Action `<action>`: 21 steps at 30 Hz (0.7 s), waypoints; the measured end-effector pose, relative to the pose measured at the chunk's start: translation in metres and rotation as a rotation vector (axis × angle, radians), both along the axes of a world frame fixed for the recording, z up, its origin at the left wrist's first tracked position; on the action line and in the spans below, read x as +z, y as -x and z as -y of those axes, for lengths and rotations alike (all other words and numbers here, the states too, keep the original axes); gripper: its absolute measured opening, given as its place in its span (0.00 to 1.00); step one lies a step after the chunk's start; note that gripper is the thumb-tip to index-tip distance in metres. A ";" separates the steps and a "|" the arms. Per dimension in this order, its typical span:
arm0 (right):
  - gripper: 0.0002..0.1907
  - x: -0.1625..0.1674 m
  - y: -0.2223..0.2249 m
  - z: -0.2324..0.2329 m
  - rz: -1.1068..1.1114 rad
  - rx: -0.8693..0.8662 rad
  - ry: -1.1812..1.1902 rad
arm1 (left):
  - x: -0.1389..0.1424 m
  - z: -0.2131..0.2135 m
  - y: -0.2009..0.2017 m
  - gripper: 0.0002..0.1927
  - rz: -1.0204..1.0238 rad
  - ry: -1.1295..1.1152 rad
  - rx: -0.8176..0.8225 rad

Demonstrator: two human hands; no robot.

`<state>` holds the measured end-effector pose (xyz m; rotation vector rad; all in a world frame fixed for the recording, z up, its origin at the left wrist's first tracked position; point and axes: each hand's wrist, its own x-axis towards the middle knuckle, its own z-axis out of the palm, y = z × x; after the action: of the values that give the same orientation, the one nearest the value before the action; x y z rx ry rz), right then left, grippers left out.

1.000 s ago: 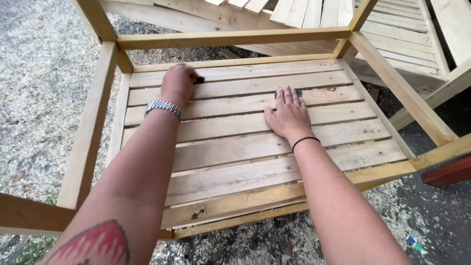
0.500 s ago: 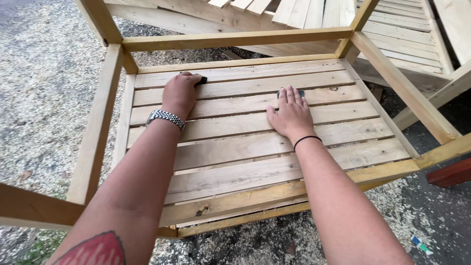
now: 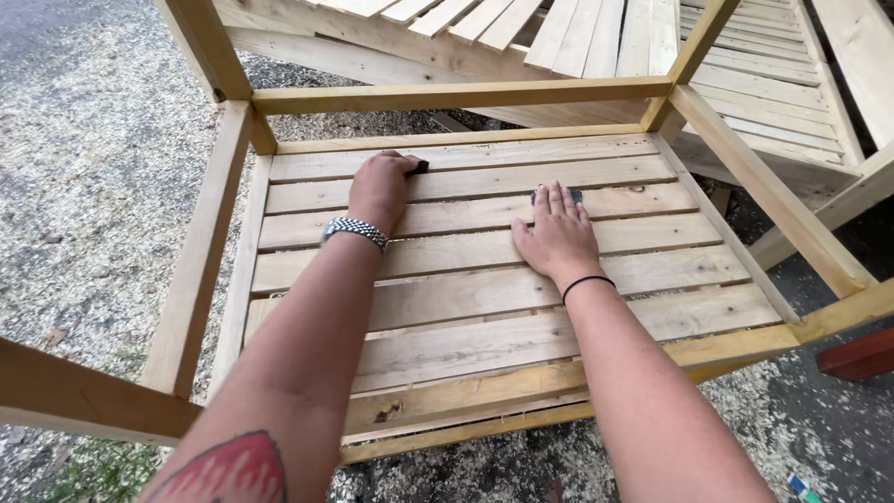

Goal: The person sands a wooden shelving unit using a sanding block. They smooth the vertical frame, horizontal slats, and edges of the unit, moving systematically across different sections.

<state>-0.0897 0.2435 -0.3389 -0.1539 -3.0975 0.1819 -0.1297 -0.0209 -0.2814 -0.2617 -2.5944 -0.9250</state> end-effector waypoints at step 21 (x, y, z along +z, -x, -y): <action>0.37 0.024 -0.004 -0.011 0.007 0.009 -0.091 | 0.000 0.073 -0.014 0.12 -0.018 0.077 0.129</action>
<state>-0.0856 0.2542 -0.3146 -0.1380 -3.1065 0.0400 -0.1161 -0.0935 -0.2811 -0.1212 -2.5987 -0.7754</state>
